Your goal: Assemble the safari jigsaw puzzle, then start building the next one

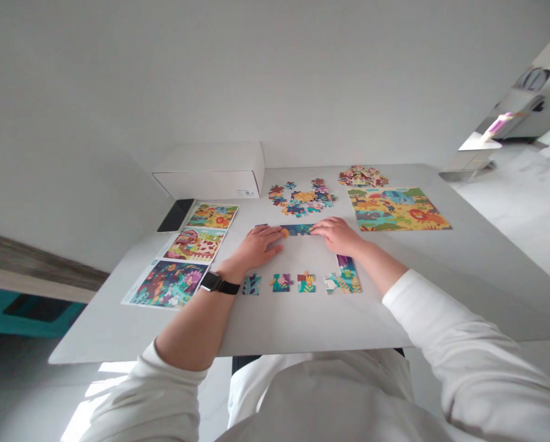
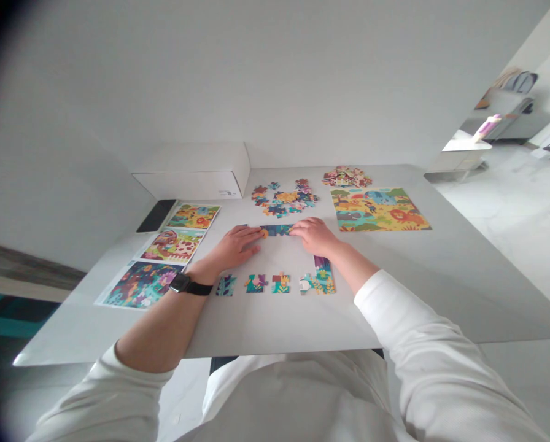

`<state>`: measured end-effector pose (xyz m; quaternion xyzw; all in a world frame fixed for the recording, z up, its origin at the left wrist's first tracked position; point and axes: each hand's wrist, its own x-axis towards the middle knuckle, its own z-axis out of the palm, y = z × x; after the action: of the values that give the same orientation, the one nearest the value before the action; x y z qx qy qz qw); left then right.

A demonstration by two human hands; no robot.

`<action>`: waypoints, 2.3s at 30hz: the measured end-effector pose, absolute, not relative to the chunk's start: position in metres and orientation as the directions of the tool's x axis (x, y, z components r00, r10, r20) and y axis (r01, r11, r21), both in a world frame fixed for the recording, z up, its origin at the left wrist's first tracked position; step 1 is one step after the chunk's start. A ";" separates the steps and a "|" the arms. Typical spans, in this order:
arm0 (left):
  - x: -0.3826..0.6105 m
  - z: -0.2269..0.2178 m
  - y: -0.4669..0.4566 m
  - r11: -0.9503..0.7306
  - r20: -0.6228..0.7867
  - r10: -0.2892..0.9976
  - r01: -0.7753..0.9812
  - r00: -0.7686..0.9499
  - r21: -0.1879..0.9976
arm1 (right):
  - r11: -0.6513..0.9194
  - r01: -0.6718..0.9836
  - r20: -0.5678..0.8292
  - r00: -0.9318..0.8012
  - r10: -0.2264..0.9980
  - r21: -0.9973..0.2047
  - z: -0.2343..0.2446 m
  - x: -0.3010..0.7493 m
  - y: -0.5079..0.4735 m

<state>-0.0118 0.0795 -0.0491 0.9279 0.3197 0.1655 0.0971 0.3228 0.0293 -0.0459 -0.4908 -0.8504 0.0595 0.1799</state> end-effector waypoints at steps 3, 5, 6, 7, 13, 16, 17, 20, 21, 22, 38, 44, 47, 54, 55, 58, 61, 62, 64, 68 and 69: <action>-0.012 -0.049 0.078 -0.767 0.238 0.638 0.576 0.733 0.284 | 0.507 0.816 0.249 -0.448 0.859 -0.279 -0.044 0.325 0.027; -0.012 -0.049 0.077 -0.753 0.240 0.656 0.595 0.716 0.282 | 0.503 0.817 0.248 -0.445 0.861 -0.281 -0.043 0.326 0.026; -0.012 -0.048 0.077 -0.746 0.242 0.664 0.603 0.707 0.282 | 0.502 0.817 0.249 -0.443 0.861 -0.283 -0.043 0.326 0.026; -0.012 -0.048 0.077 -0.739 0.243 0.672 0.611 0.700 0.284 | 0.502 0.817 0.249 -0.443 0.861 -0.284 -0.043 0.325 0.026; -0.013 -0.045 0.077 -0.725 0.261 0.686 0.609 0.679 0.322 | 0.508 0.810 0.264 -0.442 0.857 -0.293 -0.044 0.324 0.028; -0.015 -0.041 0.075 -0.723 0.294 0.689 0.595 0.663 0.351 | 0.514 0.800 0.304 -0.429 0.851 -0.310 -0.042 0.324 0.029; -0.016 -0.039 0.074 -0.719 0.307 0.693 0.595 0.652 0.360 | 0.515 0.796 0.326 -0.418 0.848 -0.319 -0.041 0.325 0.029; -0.021 -0.036 0.073 -0.701 0.335 0.712 0.603 0.617 0.381 | 0.503 0.795 0.388 -0.369 0.844 -0.339 -0.037 0.328 0.033; -0.022 -0.036 0.073 -0.696 0.340 0.717 0.605 0.609 0.386 | 0.494 0.799 0.402 -0.350 0.846 -0.343 -0.035 0.331 0.036; -0.024 -0.036 0.073 -0.692 0.343 0.722 0.607 0.601 0.391 | 0.481 0.806 0.411 -0.330 0.849 -0.346 -0.033 0.333 0.040; -0.028 -0.040 0.078 -0.695 0.384 0.719 0.577 0.580 0.429 | -0.110 0.963 0.137 0.147 0.980 -0.248 -0.005 0.381 0.161; -0.028 -0.041 0.080 -0.673 0.382 0.739 0.585 0.554 0.454 | -0.139 0.963 0.091 0.164 0.982 -0.230 -0.011 0.376 0.186; -0.028 -0.042 0.080 -0.668 0.376 0.743 0.583 0.553 0.463 | -0.114 0.969 0.054 0.129 0.990 -0.218 -0.015 0.373 0.192; -0.026 -0.045 0.080 -0.673 0.373 0.737 0.557 0.564 0.487 | 0.078 0.939 0.091 -0.050 0.995 -0.335 -0.024 0.372 0.196; -0.026 -0.045 0.080 -0.671 0.371 0.739 0.558 0.563 0.488 | 0.090 0.929 0.094 -0.059 0.994 -0.359 -0.025 0.373 0.197; -0.026 -0.045 0.080 -0.665 0.366 0.744 0.563 0.560 0.490 | 0.106 0.905 0.110 -0.065 0.992 -0.413 -0.027 0.377 0.197; -0.026 -0.044 0.080 -0.661 0.363 0.747 0.565 0.556 0.494 | 0.114 0.898 0.155 -0.052 0.987 -0.425 -0.028 0.385 0.198; -0.026 -0.044 0.080 -0.659 0.362 0.749 0.565 0.555 0.496 | 0.113 0.895 0.167 -0.043 0.985 -0.432 -0.029 0.388 0.198; -0.026 -0.043 0.080 -0.658 0.360 0.750 0.565 0.555 0.498 | 0.090 0.881 0.171 -0.010 0.985 -0.465 -0.028 0.394 0.198; -0.025 -0.044 0.080 -0.664 0.362 0.744 0.563 0.562 0.492 | 0.009 0.825 0.134 0.081 0.988 -0.565 -0.021 0.404 0.195; -0.025 -0.044 0.080 -0.666 0.364 0.743 0.564 0.562 0.489 | -0.005 0.804 0.126 0.099 0.987 -0.595 -0.019 0.406 0.193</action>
<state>-0.0253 0.0804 -0.0440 0.8689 0.3761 0.2788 0.1606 0.4058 0.1929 -0.0185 -0.6888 -0.6501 0.1670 0.2740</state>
